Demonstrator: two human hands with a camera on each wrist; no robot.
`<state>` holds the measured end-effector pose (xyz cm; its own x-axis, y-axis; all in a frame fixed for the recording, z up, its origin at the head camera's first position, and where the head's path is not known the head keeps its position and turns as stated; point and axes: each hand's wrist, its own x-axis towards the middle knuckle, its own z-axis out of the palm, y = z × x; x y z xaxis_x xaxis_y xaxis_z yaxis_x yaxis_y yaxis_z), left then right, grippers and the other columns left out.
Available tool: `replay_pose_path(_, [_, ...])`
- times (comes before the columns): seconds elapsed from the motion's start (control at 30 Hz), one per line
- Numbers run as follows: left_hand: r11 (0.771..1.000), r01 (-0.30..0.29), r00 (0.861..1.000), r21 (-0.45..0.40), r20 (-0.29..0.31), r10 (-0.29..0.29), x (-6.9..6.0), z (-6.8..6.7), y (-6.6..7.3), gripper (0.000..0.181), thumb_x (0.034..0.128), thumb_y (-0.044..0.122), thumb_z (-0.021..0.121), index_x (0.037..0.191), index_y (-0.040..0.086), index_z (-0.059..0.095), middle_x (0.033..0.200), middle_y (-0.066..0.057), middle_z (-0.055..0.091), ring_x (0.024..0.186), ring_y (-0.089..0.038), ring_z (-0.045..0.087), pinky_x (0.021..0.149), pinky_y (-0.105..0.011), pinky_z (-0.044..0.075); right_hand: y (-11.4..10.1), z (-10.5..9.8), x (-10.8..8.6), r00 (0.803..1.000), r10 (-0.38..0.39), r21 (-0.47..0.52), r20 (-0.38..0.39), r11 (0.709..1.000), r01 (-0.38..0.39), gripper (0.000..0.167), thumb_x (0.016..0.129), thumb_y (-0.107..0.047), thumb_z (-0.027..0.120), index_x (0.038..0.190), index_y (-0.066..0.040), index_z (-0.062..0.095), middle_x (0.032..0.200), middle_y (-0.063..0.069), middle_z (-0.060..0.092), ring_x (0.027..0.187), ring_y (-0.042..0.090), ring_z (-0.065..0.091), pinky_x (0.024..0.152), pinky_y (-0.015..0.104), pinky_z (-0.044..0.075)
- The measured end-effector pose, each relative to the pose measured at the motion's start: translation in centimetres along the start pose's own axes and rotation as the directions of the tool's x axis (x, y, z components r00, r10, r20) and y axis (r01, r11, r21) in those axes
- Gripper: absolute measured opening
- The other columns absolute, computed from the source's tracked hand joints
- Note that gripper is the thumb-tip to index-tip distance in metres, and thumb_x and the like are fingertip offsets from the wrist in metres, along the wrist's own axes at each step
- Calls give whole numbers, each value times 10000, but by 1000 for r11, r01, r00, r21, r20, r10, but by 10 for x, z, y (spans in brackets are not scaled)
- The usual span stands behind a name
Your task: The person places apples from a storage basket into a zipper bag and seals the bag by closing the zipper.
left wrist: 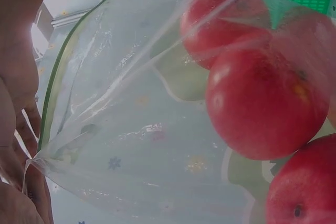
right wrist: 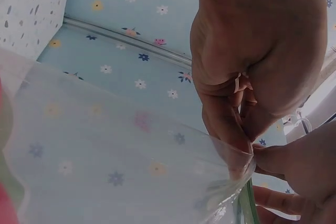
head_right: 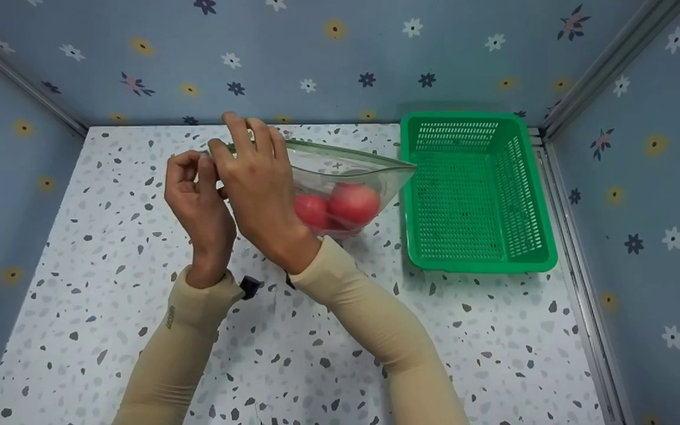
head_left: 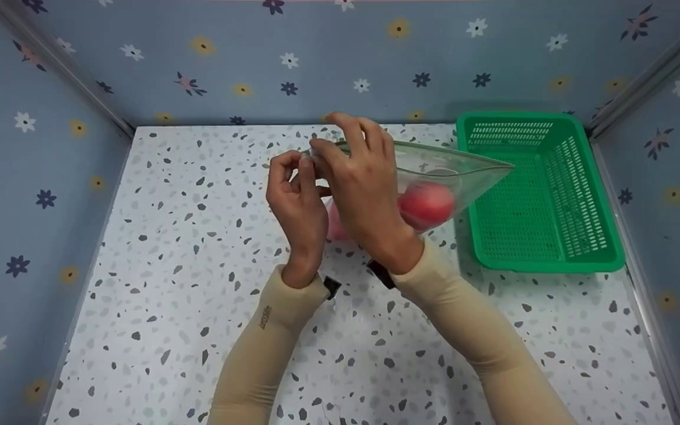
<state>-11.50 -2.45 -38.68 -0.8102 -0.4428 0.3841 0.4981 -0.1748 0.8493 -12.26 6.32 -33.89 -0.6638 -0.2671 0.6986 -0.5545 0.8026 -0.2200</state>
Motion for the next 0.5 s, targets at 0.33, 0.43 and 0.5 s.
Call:
replay_pose_path(0.33, [1000, -19, 1000, -1, -3, 19, -1, 0, 1, 93, 1089, -9, 507, 1072, -54, 586, 956, -106, 601, 727, -198, 698, 545, -327, 611, 4, 0, 4, 1000, 7, 5, -10, 1000, -7, 167, 1062, -172, 658, 1001, -100, 796, 1303, 101, 669, 1227, 329, 551, 1079, 467, 432])
replay_pose_path(0.43, [1000, -22, 1000, 0, -1, 22, -1, 0, 1, 95, 1090, -6, 506, 1074, -57, 584, 966, -104, 598, 734, -200, 700, 549, -338, 617, 4, -1, 5, 1000, 8, -8, -8, 1000, -8, 156, 1056, -172, 667, 992, -105, 794, 1295, 89, 671, 1227, 326, 549, 1083, 470, 423])
replay_pose_path(0.5, [1000, -23, 1000, 2, 0, 23, -1, -1, 1, 95, 1090, -9, 504, 1073, -58, 583, 967, -108, 596, 734, -204, 700, 553, -348, 621, 5, -2, 4, 1000, 14, -18, -5, 1000, -14, 156, 1054, -174, 669, 994, -105, 796, 1293, 81, 672, 1230, 322, 546, 1090, 470, 415])
